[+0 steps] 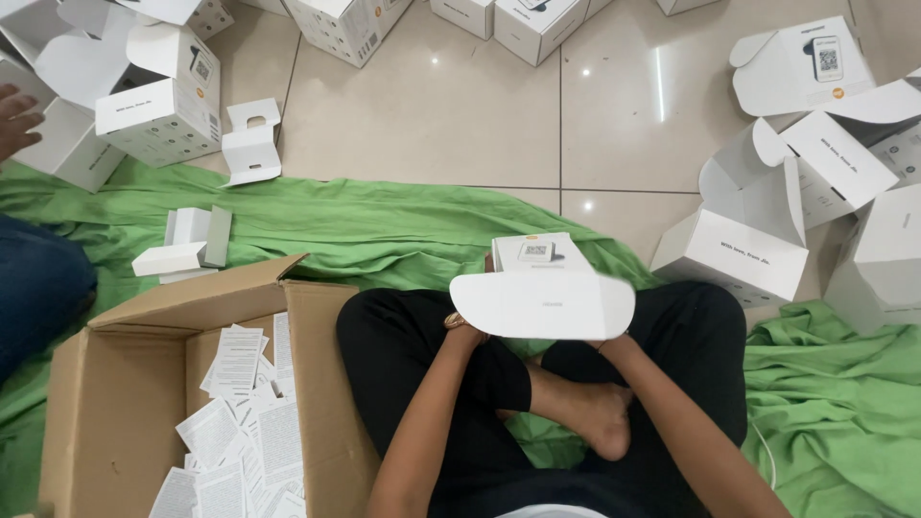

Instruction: The person packages smartwatches or similar small electronic devices into white retail boxes.

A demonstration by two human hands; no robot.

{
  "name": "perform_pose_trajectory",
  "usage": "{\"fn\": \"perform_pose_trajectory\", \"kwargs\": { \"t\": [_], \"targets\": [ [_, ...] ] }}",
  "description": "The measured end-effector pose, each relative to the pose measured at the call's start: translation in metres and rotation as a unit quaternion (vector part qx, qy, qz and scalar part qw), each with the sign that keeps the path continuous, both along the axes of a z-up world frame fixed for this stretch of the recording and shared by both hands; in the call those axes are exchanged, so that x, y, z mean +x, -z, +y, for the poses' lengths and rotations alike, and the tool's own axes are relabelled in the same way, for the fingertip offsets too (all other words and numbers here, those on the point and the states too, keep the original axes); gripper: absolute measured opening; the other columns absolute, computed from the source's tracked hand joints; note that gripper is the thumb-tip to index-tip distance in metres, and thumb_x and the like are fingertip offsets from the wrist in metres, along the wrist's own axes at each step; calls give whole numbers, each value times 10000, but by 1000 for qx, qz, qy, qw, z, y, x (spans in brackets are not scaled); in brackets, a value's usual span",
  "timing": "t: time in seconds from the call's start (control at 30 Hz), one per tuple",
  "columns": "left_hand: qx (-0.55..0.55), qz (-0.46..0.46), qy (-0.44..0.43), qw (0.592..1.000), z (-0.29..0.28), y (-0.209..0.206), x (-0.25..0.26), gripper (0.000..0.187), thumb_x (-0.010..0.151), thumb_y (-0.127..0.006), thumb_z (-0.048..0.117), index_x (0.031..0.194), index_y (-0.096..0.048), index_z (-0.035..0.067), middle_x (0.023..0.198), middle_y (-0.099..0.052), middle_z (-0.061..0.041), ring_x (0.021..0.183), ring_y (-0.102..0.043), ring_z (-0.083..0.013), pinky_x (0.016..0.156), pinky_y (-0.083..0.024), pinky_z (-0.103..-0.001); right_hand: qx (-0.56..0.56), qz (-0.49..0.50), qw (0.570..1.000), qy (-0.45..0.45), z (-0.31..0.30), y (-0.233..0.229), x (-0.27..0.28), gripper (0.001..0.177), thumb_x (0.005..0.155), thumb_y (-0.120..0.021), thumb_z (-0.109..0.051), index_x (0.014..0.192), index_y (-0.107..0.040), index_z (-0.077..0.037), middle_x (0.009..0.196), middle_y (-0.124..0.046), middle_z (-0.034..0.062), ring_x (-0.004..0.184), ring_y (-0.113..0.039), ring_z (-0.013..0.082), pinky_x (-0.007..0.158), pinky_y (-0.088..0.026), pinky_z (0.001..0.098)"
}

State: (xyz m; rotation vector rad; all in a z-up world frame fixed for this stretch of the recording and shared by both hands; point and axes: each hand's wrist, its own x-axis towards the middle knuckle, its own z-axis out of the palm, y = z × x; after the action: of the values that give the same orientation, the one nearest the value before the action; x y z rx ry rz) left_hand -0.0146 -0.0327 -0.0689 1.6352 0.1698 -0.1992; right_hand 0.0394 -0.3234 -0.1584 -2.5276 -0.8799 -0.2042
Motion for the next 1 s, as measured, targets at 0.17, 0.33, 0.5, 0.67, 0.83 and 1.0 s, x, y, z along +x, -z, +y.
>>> {"fn": "perform_pose_trajectory", "kwargs": {
  "t": [0.17,0.33,0.5,0.67,0.83,1.0],
  "targets": [
    [345,-176,127,913,44,0,-18,970,942,-575,315,1599,80,30,1463,-470,-314,1285,-507,-425,1037,-423,-487,-27,12,1000,1,0,47,-26,361,934,-643,-264,1254,-673,-101,1242,-679,127,1133,-645,321,959,-524,449],
    [267,-189,211,921,61,7,1,1032,892,-706,231,1610,15,59,1512,-405,-338,1367,-463,-449,1072,-374,-499,-116,61,989,-68,-39,68,14,637,885,-687,-292,1396,-482,28,1441,-477,310,1362,-441,458,1097,-388,549],
    [185,-9,137,973,151,86,69,919,945,-672,279,1632,-88,99,1487,-552,-228,1332,-593,-330,1132,-472,-441,72,427,901,15,-50,-135,96,576,904,-591,-204,1464,-525,-83,1355,-662,137,1291,-609,263,1056,-484,439],
    [25,-37,-45,998,133,-92,70,861,958,-603,443,1652,-193,142,1565,-481,-210,1417,-508,-328,1136,-439,-466,414,169,890,88,13,-325,43,486,1085,-431,-305,1509,-483,-73,1370,-662,123,1303,-602,274,1079,-466,417],
    [187,118,124,967,67,-139,57,1235,848,-818,425,1606,123,171,1609,-198,-270,1480,-348,-371,1201,-341,-480,126,152,980,-4,78,-253,10,623,1064,-447,-442,1609,-314,-172,1657,-324,118,1539,-307,302,1222,-251,527],
    [376,136,-10,917,95,85,48,760,916,-585,156,1606,-283,54,1383,-676,-206,1238,-690,-338,1044,-563,-450,-127,262,954,67,85,-192,-8,777,937,-572,-539,1598,-199,-373,1730,13,46,1434,-434,303,1159,-349,548]
  ]
}}
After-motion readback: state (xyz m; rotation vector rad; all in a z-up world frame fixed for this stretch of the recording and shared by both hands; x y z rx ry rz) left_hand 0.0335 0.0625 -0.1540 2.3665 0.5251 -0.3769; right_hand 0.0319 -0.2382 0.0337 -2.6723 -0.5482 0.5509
